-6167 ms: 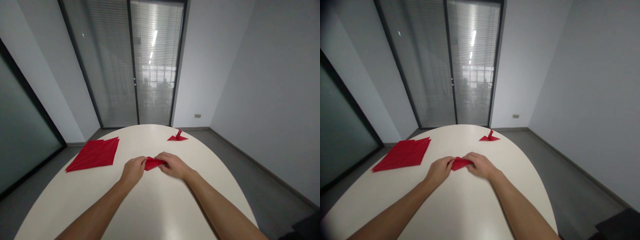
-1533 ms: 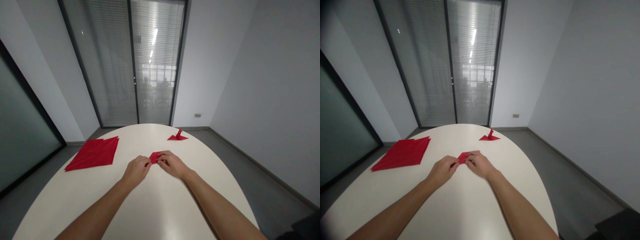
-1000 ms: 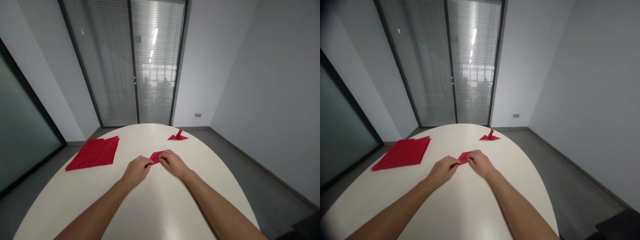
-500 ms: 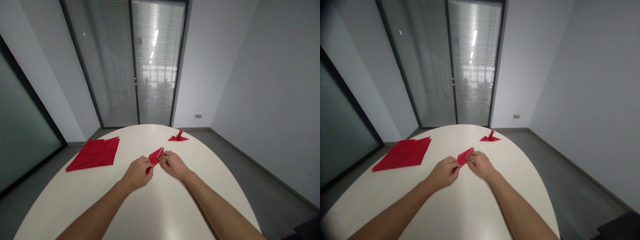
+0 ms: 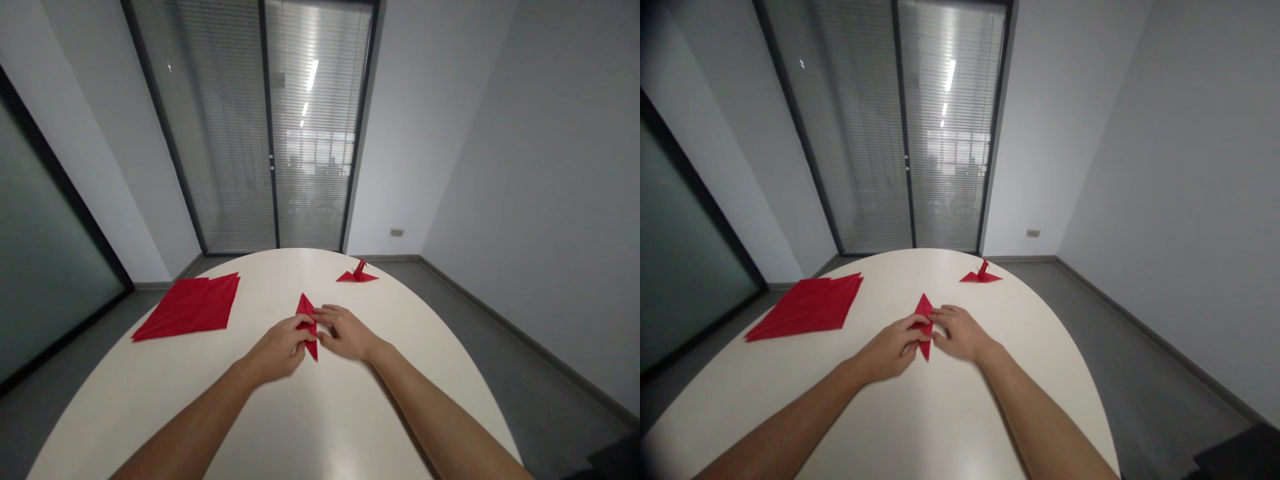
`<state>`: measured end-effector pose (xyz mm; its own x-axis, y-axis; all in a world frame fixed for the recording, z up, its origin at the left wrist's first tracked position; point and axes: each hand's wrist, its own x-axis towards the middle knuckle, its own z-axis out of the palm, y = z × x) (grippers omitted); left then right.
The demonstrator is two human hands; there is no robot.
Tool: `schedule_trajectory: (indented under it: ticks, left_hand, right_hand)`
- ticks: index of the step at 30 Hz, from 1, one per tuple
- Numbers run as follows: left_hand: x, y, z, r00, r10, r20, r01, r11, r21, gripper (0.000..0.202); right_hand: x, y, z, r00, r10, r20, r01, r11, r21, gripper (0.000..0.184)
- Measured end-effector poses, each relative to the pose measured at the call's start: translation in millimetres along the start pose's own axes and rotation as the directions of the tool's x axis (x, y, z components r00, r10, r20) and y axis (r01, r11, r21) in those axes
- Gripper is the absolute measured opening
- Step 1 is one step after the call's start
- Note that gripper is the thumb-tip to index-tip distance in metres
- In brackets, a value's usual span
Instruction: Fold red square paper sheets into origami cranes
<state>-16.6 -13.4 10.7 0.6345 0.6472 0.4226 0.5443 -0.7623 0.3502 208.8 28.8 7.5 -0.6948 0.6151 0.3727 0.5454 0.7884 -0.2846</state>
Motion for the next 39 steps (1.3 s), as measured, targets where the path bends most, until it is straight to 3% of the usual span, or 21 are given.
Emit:
schedule_trajectory:
  ticks: [8, 23, 25, 30, 34, 39]
  left_hand:
    - [-1.4, -4.1, 3.9, 0.998, -0.053, -0.017, 0.054, 0.998, 0.045, 0.035]
    - [-1.6, -5.2, 6.4, 0.994, -0.096, -0.058, 0.103, 0.987, 0.127, 0.03]
    - [-1.1, -3.7, 6.0, 0.989, -0.123, -0.084, 0.135, 0.979, 0.156, 0.026]
    - [0.5, -1.6, 3.9, 0.966, -0.222, -0.132, 0.249, 0.937, 0.244, 0.019]
    - [-0.8, -4.8, 5.2, 0.954, -0.252, -0.164, 0.289, 0.917, 0.274, 0.018]
    - [-2.7, -9.5, 9.3, 0.961, -0.223, -0.165, 0.26, 0.931, 0.255, 0.019]
  right_hand:
    - [-1.5, -1.9, 0.8, 0.996, 0.071, 0.058, -0.071, 0.997, -0.009, 0.046]
    - [-3.6, 1.1, -1.4, 0.98, 0.073, 0.186, -0.082, 0.996, 0.041, 0.082]
    - [-2.5, -1.1, -3.3, 0.988, 0.016, 0.152, -0.024, 0.998, 0.05, 0.076]
    - [1.6, -10.2, -8.2, 0.987, -0.153, 0.04, 0.148, 0.983, 0.105, 0.038]
    - [2.4, -14.4, -11.7, 0.986, -0.164, 0.027, 0.162, 0.984, 0.072, 0.025]
    - [1.5, -11.3, -15.4, 0.992, -0.121, 0.038, 0.123, 0.99, -0.062, 0.022]
